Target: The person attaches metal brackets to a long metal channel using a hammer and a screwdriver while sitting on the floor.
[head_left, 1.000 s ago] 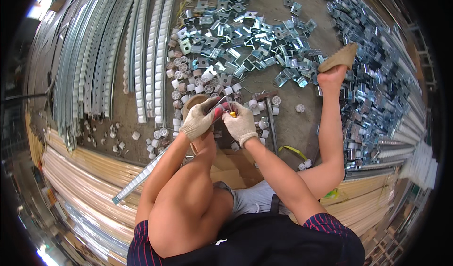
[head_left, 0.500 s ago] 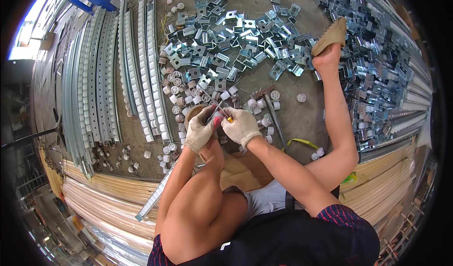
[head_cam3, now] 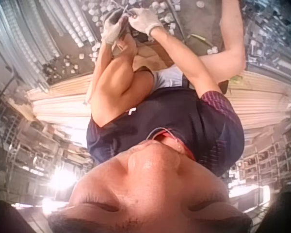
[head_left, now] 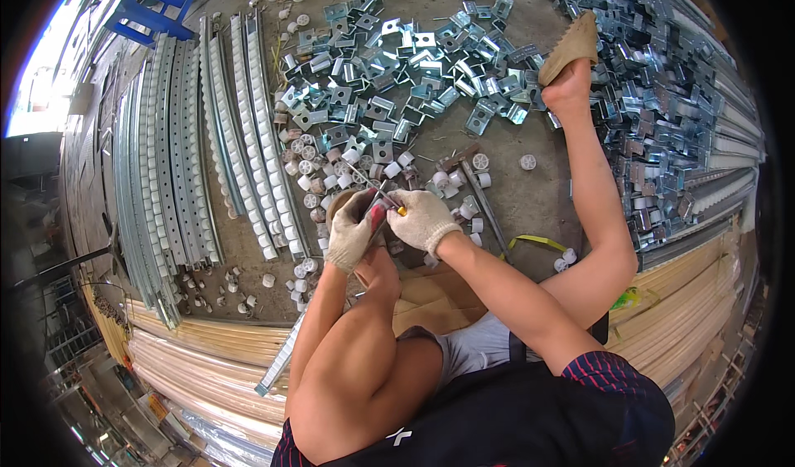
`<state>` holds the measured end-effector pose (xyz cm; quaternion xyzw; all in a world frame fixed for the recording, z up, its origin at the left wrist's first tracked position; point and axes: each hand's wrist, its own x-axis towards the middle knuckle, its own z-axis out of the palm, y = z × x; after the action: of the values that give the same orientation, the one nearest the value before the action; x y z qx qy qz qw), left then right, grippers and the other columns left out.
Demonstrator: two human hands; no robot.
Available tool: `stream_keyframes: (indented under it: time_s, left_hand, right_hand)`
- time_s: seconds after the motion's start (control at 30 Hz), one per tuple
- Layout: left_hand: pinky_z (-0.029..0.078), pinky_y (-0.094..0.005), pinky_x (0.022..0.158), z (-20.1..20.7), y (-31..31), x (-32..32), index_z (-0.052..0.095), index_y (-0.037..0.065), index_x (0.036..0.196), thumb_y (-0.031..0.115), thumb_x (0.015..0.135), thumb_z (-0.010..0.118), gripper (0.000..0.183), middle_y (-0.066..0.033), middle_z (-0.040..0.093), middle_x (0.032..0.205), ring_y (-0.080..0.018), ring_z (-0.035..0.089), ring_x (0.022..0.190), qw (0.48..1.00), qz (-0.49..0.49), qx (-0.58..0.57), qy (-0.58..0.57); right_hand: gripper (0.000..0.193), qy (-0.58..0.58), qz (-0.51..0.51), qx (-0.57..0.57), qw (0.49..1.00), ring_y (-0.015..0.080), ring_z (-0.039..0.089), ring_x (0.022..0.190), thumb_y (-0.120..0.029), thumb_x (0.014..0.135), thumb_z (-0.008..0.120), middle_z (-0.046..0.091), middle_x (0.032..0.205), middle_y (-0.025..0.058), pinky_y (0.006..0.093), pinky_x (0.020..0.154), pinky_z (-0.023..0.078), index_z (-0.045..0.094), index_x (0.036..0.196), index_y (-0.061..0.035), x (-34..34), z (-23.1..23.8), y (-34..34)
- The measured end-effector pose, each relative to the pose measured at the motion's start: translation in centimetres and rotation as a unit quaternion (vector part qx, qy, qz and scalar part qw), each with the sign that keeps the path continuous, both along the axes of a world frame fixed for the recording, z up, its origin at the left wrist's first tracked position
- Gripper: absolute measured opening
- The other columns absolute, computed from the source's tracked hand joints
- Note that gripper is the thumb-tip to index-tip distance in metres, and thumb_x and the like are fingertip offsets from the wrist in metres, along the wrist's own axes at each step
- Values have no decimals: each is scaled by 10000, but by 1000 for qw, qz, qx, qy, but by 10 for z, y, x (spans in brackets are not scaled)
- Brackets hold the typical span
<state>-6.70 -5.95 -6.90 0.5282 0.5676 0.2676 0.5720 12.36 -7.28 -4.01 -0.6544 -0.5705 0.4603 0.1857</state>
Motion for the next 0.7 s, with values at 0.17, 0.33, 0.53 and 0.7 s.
stream_keyframes:
  time_s: [0.17,0.33,0.53,0.7]
  left_hand:
    - [553,-350,895,-11,0,7,711,-17,1219,195,1017,678,295,-146,782,1058,-197,724,968,996,26,59,61]
    - [542,-387,896,-23,3,-1,735,0,1187,306,1059,610,355,-179,776,1000,-236,731,956,990,27,55,128]
    - [524,-322,954,7,-2,-8,605,-26,1441,350,1089,617,515,-49,724,1183,-130,654,1106,997,-38,-45,-55]
    - [530,-309,975,13,-3,-9,590,-47,1447,230,1023,734,526,-85,723,1219,-131,659,1107,996,-44,-12,-72]
  right_hand:
    - [316,-11,74,10,997,456,704,969,-333,912,658,746,1003,236,548,863,561,720,1077,-71,4,0,8]
    - [356,36,0,55,998,444,708,970,-343,908,709,753,1015,218,539,851,566,717,1176,-109,-4,-9,-12]
    - [328,11,7,90,996,437,709,973,-309,934,690,755,1050,202,537,834,568,714,1204,-124,2,-19,-16]
    - [330,-50,103,2,993,431,708,1021,-319,936,646,753,1088,216,535,898,560,732,1188,-123,7,7,6]
